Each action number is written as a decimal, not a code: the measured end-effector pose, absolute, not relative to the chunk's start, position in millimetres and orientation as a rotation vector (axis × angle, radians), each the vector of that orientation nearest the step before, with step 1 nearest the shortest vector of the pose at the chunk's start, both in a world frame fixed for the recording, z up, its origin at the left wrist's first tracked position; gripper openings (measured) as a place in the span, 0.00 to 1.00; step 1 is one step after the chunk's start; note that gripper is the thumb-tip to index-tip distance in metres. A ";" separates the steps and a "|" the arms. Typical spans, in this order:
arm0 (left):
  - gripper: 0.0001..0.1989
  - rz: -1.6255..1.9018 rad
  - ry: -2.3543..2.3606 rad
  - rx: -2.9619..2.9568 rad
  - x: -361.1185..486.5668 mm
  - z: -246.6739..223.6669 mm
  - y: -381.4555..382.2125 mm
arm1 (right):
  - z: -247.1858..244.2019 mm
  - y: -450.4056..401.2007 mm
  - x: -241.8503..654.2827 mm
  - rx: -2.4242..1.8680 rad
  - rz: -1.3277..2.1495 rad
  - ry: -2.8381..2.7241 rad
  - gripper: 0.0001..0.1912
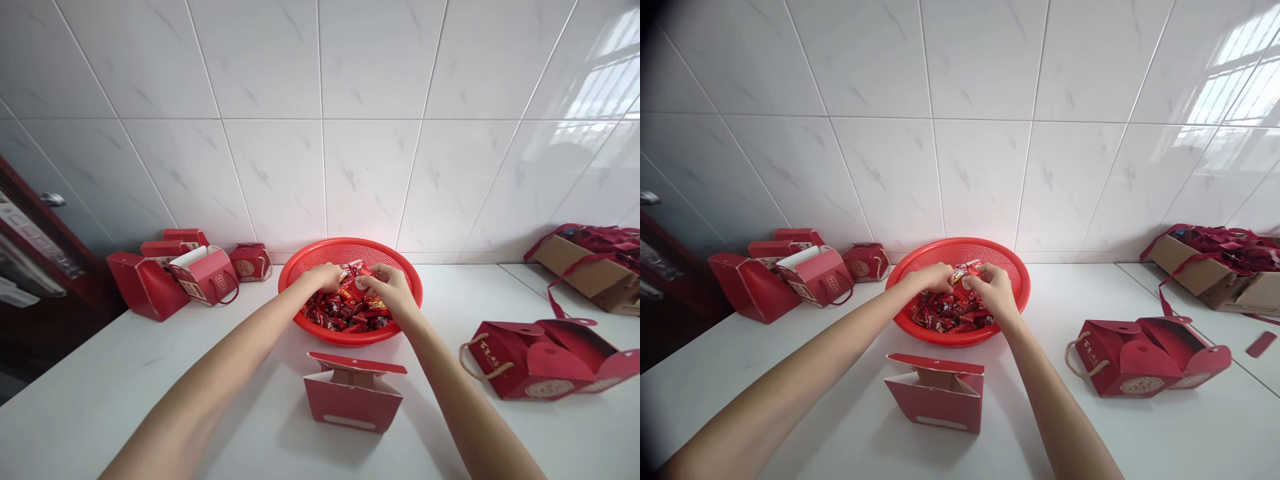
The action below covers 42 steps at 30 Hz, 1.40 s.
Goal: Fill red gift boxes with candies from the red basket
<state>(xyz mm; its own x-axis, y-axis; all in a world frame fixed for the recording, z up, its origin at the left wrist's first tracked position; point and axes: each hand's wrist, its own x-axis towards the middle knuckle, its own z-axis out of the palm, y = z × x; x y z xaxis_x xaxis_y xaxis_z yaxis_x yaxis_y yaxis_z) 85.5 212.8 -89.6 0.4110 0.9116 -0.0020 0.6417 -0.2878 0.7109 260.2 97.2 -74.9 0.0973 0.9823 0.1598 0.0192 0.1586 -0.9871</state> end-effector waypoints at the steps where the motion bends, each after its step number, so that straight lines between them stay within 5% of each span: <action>1: 0.14 0.512 1.326 2.029 89.0 -90.2 214.6 | -75.0 97.3 260.5 -1.137 1.019 -1.201 0.11; 7: 0.15 0.349 1.302 1.966 85.1 -81.8 209.4 | -73.4 97.8 262.4 -1.106 1.035 -1.097 0.12; 32: 0.12 0.741 1.073 1.454 83.5 -55.4 188.5 | -73.9 100.3 265.1 -1.082 1.051 -0.927 0.13; 42: 0.13 0.603 1.050 1.622 76.6 -64.8 194.3 | -75.8 101.6 265.6 -1.092 1.056 -0.950 0.12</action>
